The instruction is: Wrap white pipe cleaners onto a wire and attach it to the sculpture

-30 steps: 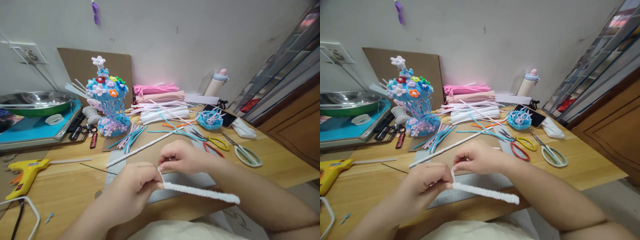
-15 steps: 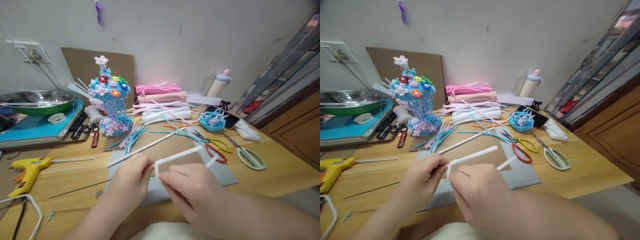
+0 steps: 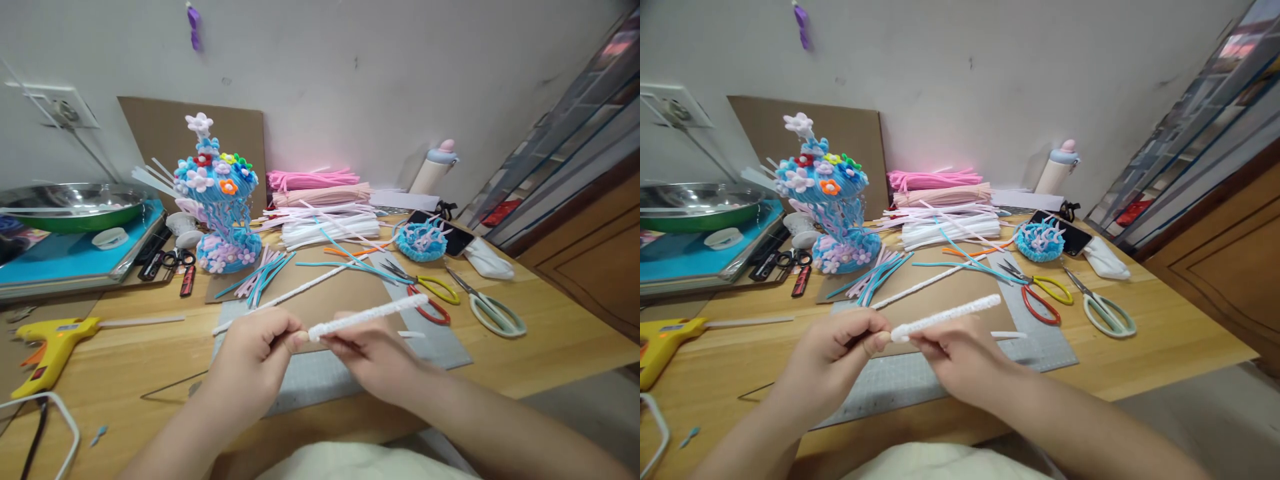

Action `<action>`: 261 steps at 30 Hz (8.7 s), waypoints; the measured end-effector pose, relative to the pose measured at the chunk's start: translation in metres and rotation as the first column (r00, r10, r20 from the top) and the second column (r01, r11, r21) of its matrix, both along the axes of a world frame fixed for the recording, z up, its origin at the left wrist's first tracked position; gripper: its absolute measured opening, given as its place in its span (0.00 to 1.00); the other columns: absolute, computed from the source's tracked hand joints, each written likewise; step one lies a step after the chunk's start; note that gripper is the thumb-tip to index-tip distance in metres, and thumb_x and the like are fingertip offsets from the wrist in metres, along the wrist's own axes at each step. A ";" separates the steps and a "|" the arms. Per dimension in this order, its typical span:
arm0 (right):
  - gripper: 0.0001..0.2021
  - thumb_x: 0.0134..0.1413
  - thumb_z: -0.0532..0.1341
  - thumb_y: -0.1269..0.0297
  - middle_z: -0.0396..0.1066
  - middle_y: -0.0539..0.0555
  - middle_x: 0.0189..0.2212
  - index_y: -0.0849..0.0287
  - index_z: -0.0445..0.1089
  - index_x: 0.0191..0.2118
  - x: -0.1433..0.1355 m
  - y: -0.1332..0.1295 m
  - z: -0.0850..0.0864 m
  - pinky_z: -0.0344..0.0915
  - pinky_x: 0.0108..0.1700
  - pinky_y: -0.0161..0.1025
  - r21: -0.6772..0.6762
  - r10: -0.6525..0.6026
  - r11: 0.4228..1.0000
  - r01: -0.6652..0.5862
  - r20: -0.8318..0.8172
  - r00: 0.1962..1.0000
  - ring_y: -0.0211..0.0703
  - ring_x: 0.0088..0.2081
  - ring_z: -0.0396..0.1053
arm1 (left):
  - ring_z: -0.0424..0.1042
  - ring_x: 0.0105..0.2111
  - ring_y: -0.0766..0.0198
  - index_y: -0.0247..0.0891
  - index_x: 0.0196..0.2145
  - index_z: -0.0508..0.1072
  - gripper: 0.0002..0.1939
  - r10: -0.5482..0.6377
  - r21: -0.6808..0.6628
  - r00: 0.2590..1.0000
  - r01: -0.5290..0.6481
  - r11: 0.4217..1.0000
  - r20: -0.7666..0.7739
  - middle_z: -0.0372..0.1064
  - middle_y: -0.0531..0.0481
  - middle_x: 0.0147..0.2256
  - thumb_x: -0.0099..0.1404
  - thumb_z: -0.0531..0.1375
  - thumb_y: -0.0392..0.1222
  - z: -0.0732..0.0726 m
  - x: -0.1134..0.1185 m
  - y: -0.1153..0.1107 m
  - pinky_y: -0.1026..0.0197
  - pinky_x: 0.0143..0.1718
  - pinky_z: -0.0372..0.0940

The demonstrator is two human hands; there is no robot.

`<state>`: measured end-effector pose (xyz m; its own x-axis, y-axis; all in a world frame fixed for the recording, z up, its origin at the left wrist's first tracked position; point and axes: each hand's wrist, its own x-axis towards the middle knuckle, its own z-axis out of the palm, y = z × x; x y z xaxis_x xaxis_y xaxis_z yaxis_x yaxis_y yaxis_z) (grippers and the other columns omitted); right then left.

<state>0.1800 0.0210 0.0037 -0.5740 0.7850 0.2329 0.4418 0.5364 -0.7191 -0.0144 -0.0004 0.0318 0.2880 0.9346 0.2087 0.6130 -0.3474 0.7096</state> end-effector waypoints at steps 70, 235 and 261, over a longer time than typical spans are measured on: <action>0.11 0.50 0.65 0.59 0.53 0.42 0.15 0.63 0.68 0.28 0.013 -0.001 0.038 0.34 0.17 0.28 -0.693 -0.207 0.450 -0.564 -0.695 0.689 0.26 0.16 0.39 | 0.42 0.16 0.76 0.35 0.23 0.71 0.17 0.239 -0.454 0.651 0.182 0.872 0.721 0.54 0.59 0.16 0.50 0.68 0.52 0.012 0.033 -0.002 0.67 0.17 0.37; 0.19 0.51 0.62 0.53 0.53 0.43 0.17 0.64 0.70 0.42 0.007 -0.023 -0.006 0.44 0.20 0.31 -0.591 -0.342 0.804 -0.071 -0.557 0.757 0.30 0.18 0.46 | 0.64 0.21 0.69 0.38 0.24 0.77 0.12 0.472 -0.456 0.324 -0.130 0.881 0.820 0.70 0.51 0.25 0.44 0.71 0.46 -0.042 0.058 -0.028 0.66 0.20 0.55; 0.13 0.54 0.61 0.57 0.57 0.44 0.19 0.62 0.68 0.39 0.006 -0.025 -0.009 0.49 0.23 0.29 -0.525 -0.337 0.851 -0.025 -0.581 0.741 0.30 0.21 0.52 | 0.68 0.24 0.70 0.36 0.33 0.72 0.16 0.469 -0.511 0.243 0.153 0.846 0.849 0.70 0.51 0.26 0.47 0.71 0.42 -0.030 0.055 -0.027 0.70 0.24 0.61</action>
